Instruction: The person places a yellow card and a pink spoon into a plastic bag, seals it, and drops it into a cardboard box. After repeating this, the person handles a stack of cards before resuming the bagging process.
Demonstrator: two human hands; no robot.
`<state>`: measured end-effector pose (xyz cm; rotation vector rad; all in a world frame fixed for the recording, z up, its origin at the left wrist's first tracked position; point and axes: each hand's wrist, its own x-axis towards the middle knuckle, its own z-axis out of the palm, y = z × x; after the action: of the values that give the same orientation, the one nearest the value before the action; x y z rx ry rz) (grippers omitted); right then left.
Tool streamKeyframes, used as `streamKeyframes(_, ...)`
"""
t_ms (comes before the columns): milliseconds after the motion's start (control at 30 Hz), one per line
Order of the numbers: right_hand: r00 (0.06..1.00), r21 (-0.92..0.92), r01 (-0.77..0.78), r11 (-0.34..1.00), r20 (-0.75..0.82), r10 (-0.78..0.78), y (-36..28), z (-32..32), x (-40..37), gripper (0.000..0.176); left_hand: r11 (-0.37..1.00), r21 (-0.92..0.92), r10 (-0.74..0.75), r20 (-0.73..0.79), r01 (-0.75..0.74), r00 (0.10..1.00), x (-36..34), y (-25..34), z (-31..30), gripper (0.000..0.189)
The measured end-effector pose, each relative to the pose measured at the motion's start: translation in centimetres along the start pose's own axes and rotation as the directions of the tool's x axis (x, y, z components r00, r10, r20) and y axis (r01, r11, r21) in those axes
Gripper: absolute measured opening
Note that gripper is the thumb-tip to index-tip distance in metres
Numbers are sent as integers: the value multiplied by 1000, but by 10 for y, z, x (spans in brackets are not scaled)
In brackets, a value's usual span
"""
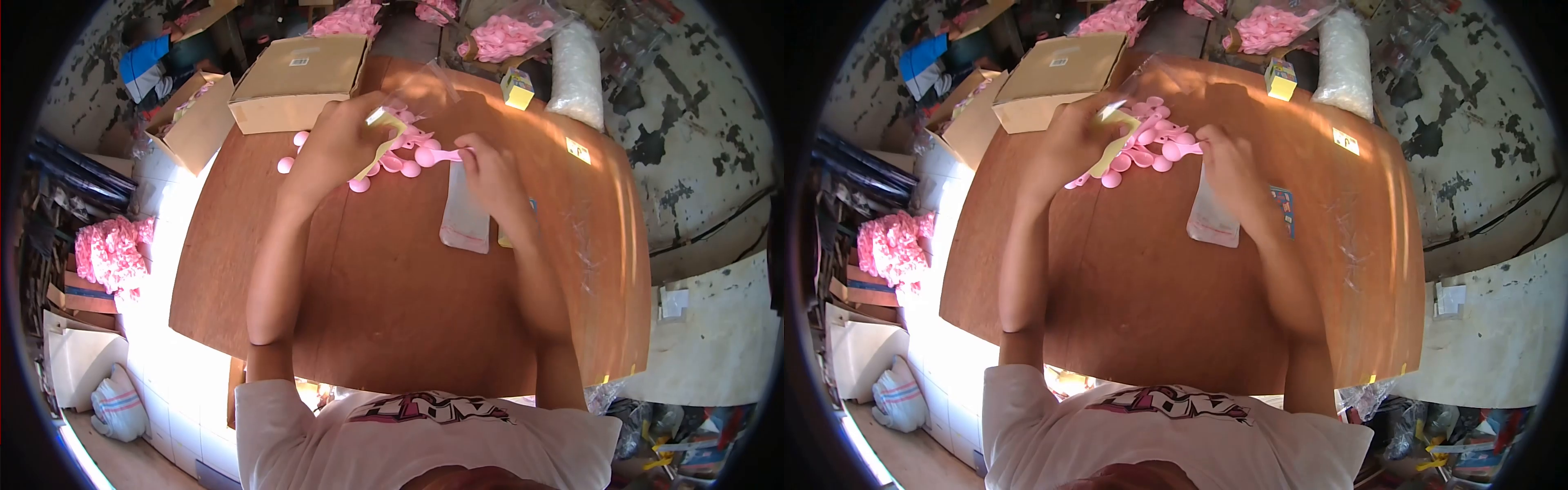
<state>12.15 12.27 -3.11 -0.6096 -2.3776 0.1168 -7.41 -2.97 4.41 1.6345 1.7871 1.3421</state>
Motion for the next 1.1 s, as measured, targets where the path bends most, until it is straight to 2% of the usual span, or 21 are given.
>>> streamKeyframes(67,973,323,-228,918,34,230,-3,-43,0,14,998,68,-5,48,2,999,3,-9,4,31)
streamKeyframes(133,916,605,-353,714,69,395,9,-75,-3,18,991,135,-12,101,-2,995,6,-19,10,32)
streamKeyframes(167,913,606,-356,712,64,402,14,-89,-6,18,985,137,87,144,-107,986,6,-23,15,32)
streamKeyframes(233,915,698,-131,704,-188,356,21,-110,-10,18,949,142,251,203,-282,946,5,-21,20,36)
streamKeyframes(267,912,697,-131,705,-194,361,22,-115,-10,18,947,141,256,210,-288,944,4,-18,24,36)
streamKeyframes(333,917,708,-91,700,-214,336,23,-120,-15,19,986,89,98,349,-138,932,2,-8,28,38)
streamKeyframes(400,927,708,-57,704,-224,300,25,-118,-16,19,986,62,122,346,-152,930,0,-11,36,42)
streamKeyframes(467,937,707,-21,707,-232,260,24,-116,-15,19,995,51,54,427,-83,903,-1,0,38,43)
streamKeyframes(500,937,701,-35,712,-224,267,23,-117,-14,18,987,50,116,428,-152,896,1,-3,40,46)
streamKeyframes(567,935,696,-51,716,-218,279,24,-118,-16,18,993,19,96,435,-116,895,2,-4,42,47)
streamKeyframes(600,949,678,-100,728,-155,274,26,-120,-17,18,997,-15,77,437,-78,896,3,-4,42,47)
streamKeyframes(633,959,656,-147,740,-89,270,27,-120,-18,17,997,-14,76,439,-78,895,3,-7,43,47)
streamKeyframes(733,957,689,-197,698,-19,288,22,-116,-18,17,994,-37,111,439,-105,892,4,-17,50,49)
streamKeyframes(800,961,694,-199,692,-1,276,14,-114,-16,17,987,-70,161,434,-145,886,4,-19,55,51)
streamKeyframes(933,965,735,-172,656,-8,262,1,-98,-13,17,993,-69,119,495,-97,861,4,-12,60,53)
streamKeyframes(1000,958,722,-195,664,-3,285,-6,-91,-14,17,954,-215,283,403,-210,870,4,-17,68,37)
streamKeyframes(1067,951,707,-218,672,1,308,-10,-87,-13,18,955,-220,273,402,-197,874,2,-14,70,37)
streamKeyframes(1100,986,550,-30,835,-120,115,-11,-85,-11,20,957,-225,262,400,-183,878,1,-13,71,37)
